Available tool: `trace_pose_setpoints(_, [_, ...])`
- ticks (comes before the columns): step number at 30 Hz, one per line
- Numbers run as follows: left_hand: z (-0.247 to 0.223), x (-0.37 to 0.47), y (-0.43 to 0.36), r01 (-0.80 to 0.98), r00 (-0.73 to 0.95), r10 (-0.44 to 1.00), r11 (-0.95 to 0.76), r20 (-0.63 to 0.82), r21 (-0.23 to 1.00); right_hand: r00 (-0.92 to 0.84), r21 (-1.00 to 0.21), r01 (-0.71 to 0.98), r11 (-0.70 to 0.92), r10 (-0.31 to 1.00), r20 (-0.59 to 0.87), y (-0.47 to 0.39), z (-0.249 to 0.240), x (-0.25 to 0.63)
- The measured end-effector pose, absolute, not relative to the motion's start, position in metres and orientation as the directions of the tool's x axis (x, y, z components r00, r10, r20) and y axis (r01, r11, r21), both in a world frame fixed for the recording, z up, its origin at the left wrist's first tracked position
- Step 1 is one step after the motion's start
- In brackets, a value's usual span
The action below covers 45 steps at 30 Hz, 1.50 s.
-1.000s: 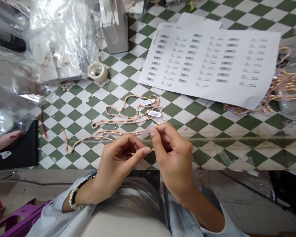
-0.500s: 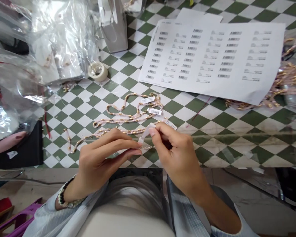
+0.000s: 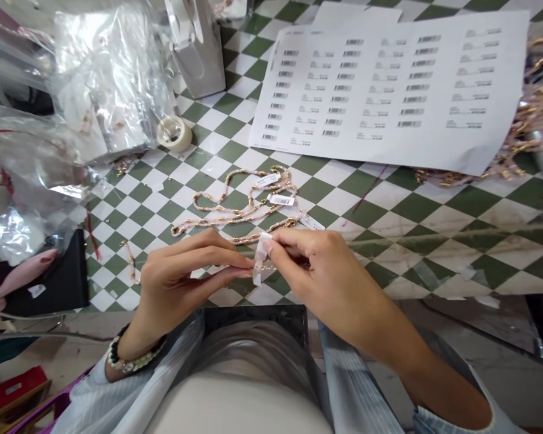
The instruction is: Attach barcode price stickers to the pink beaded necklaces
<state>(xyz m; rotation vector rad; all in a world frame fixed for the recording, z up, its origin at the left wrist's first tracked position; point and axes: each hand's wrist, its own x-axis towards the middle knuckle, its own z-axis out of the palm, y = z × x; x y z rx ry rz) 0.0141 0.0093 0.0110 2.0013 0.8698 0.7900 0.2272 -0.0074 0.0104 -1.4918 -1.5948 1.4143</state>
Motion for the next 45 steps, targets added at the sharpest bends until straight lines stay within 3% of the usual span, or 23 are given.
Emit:
trace_pose_setpoints(27, [0.01,0.011,0.011,0.226,0.658,0.699,-0.537,0.279,0.813,-0.353,-0.9,0.34,-0.271,0.851,-0.39,-0.009,0.01,0.235])
trace_pose_setpoints(34, [0.006,0.011,0.011,0.189,0.665,0.643,-0.638,0.381,0.746,-0.412,-0.873,0.274,-0.403,0.771,-0.485,-0.008,0.006,0.238])
trace_pose_setpoints(40, [0.001,0.012,0.01,0.189,0.648,0.591,-0.736,0.481,0.65,-0.546,-0.859,0.135,-0.494,0.686,-0.481,-0.004,0.006,0.238])
trace_pose_setpoints(45, [-0.001,0.015,0.011,0.19,0.644,0.565,-0.771,0.516,0.608,-0.542,-0.842,0.122,-0.525,0.675,-0.5,-0.004,0.007,0.238])
